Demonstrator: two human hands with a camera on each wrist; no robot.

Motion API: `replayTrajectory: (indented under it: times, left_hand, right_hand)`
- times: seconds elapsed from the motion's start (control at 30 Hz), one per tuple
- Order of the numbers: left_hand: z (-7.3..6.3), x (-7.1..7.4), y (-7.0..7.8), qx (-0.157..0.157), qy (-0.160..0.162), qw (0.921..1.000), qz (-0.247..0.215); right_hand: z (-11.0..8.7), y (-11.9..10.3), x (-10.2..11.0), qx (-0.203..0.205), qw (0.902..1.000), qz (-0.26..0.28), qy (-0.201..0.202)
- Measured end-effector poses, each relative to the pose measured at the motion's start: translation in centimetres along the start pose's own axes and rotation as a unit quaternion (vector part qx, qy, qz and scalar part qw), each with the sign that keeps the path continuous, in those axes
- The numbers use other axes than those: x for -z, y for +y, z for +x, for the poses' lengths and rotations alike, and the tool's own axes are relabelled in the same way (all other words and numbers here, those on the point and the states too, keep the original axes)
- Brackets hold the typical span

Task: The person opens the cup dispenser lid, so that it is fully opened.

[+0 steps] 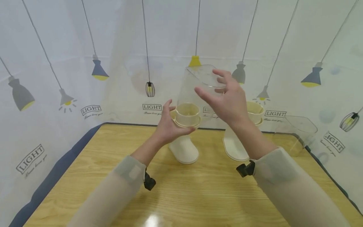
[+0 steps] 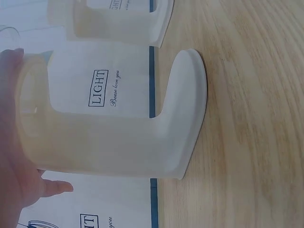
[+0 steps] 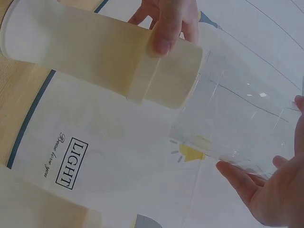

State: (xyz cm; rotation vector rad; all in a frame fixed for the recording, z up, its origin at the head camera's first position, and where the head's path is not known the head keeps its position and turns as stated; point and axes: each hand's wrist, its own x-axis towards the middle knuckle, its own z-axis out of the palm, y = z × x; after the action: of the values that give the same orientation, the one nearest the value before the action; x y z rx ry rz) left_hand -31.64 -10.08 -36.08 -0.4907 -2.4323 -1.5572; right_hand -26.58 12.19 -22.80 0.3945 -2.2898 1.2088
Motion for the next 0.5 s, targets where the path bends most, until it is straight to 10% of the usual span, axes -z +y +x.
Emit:
replayTrajectory:
  times: [0.5]
  left_hand:
    - [-1.5, -0.6, 0.1, 0.045, 0.043, 0.9979, 0.014]
  right_hand:
    - [-2.2, 1.0, 5.1, -0.017, 0.9996, -0.02, 0.008]
